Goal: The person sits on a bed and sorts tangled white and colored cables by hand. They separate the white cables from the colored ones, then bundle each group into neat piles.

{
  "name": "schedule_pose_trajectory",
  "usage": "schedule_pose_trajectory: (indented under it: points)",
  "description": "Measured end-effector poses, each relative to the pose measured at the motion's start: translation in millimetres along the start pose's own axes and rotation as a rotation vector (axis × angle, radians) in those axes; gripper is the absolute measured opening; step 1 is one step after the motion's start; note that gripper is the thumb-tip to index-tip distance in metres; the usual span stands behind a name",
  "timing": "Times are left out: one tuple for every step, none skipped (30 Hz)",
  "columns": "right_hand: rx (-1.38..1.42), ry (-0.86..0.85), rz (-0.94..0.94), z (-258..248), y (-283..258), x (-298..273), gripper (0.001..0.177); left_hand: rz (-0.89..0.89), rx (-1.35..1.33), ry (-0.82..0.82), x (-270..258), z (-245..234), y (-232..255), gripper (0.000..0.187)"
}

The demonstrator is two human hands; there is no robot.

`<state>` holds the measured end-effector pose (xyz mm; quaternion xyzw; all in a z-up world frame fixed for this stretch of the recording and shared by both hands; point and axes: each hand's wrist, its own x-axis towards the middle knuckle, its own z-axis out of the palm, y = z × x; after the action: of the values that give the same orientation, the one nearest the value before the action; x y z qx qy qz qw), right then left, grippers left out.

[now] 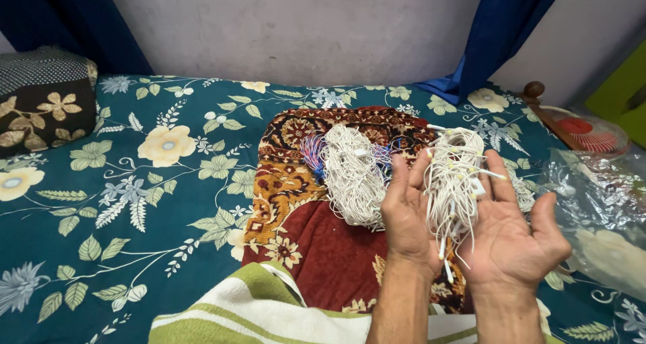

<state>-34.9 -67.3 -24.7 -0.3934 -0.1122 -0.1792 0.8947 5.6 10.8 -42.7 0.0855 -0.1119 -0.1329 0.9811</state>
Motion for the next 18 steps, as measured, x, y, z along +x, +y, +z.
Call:
schedule_pose_trajectory:
  points:
    - [-0.026, -0.004, 0.01, 1, 0, 0, 0.089, -0.001, 0.05, 0.02, 0, 2, 0, 0.087]
    - [-0.055, -0.007, 0.02, 1, 0, 0, 0.088, -0.002, 0.113, 0.03, 0, 4, 0, 0.085]
    - [-0.083, -0.011, 0.03, 1, 0, 0, 0.088, -0.003, 0.177, 0.04, 0, 6, -1, 0.084]
    - [-0.088, 0.007, 0.037, 1, 0, 0, 0.088, -0.005, 0.24, 0.049, -1, 8, -1, 0.083]
    - [-0.092, 0.025, 0.044, 1, 0, 0, 0.089, 0.022, 0.292, 0.036, -1, 10, -1, 0.084]
    - [-0.097, 0.043, 0.05, 1, 1, 0, 0.089, 0.049, 0.343, 0.023, -2, 12, -1, 0.085]
    - [-0.143, 0.014, 0.033, 2, 1, 0, 0.09, 0.075, 0.393, 0.01, -4, 14, -1, 0.085]
    - [-0.19, -0.014, 0.013, 2, 2, 2, 0.091, 0.075, 0.386, -0.017, -5, 16, -1, 0.087]
    - [-0.236, -0.042, -0.007, 3, 2, 3, 0.092, 0.075, 0.38, -0.044, -5, 17, -1, 0.089]
    - [-0.229, -0.035, -0.01, 4, 1, 5, 0.092, 0.074, 0.371, -0.071, -6, 19, 0, 0.092]
    - [-0.222, -0.028, -0.014, 5, 1, 7, 0.093, 0.078, 0.332, -0.063, -4, 21, 0, 0.092]
    - [-0.218, -0.019, -0.017, 5, 0, 9, 0.093, 0.08, 0.291, -0.055, 0, 23, 0, 0.093]
    - [-0.165, -0.057, -0.011, 6, -2, 13, 0.095, 0.081, 0.25, -0.046, 5, 25, 0, 0.093]
    - [-0.112, -0.092, -0.004, 6, -4, 17, 0.096, 0.076, 0.19, -0.076, 11, 25, 0, 0.095]
    - [-0.06, -0.127, 0.002, 5, -7, 21, 0.098, 0.07, 0.129, -0.105, 18, 24, 2, 0.097]
    - [-0.051, -0.133, -0.016, 5, -10, 26, 0.097, 0.068, 0.067, -0.138, 26, 24, 2, 0.099]
    - [-0.041, -0.139, -0.034, 5, -12, 32, 0.097, 0.064, 0.063, -0.137, 33, 26, 0, 0.1]
    - [-0.025, -0.146, -0.053, 5, -13, 38, 0.097, 0.061, 0.065, -0.137, 40, 27, -1, 0.101]
